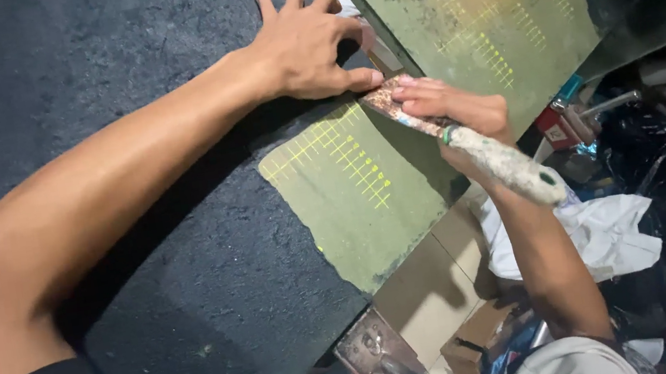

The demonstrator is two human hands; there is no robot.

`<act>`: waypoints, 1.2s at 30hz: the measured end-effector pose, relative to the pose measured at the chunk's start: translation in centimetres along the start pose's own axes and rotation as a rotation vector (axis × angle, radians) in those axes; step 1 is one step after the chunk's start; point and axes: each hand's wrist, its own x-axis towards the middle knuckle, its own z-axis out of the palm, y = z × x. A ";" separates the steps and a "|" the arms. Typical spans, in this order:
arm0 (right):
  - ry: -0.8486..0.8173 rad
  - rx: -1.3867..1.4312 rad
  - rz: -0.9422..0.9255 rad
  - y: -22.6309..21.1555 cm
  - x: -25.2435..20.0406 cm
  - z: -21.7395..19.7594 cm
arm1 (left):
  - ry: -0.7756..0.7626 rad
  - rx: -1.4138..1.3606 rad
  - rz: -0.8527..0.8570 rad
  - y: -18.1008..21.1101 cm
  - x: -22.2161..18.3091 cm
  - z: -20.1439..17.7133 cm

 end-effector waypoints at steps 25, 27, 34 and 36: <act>-0.692 0.158 -0.135 10.0 -4.4 -4.6 | 0.006 0.125 -0.039 1.1 0.2 0.4; -0.177 0.083 -0.058 1.2 -0.8 -2.5 | -0.057 -0.065 -0.129 2.4 -0.2 -1.7; -0.020 -0.042 -0.067 1.1 0.2 -0.7 | -0.065 0.067 -0.126 1.7 0.5 -0.1; -0.062 -0.014 -0.058 0.5 0.5 -0.8 | 0.015 0.086 -0.090 1.1 1.0 1.1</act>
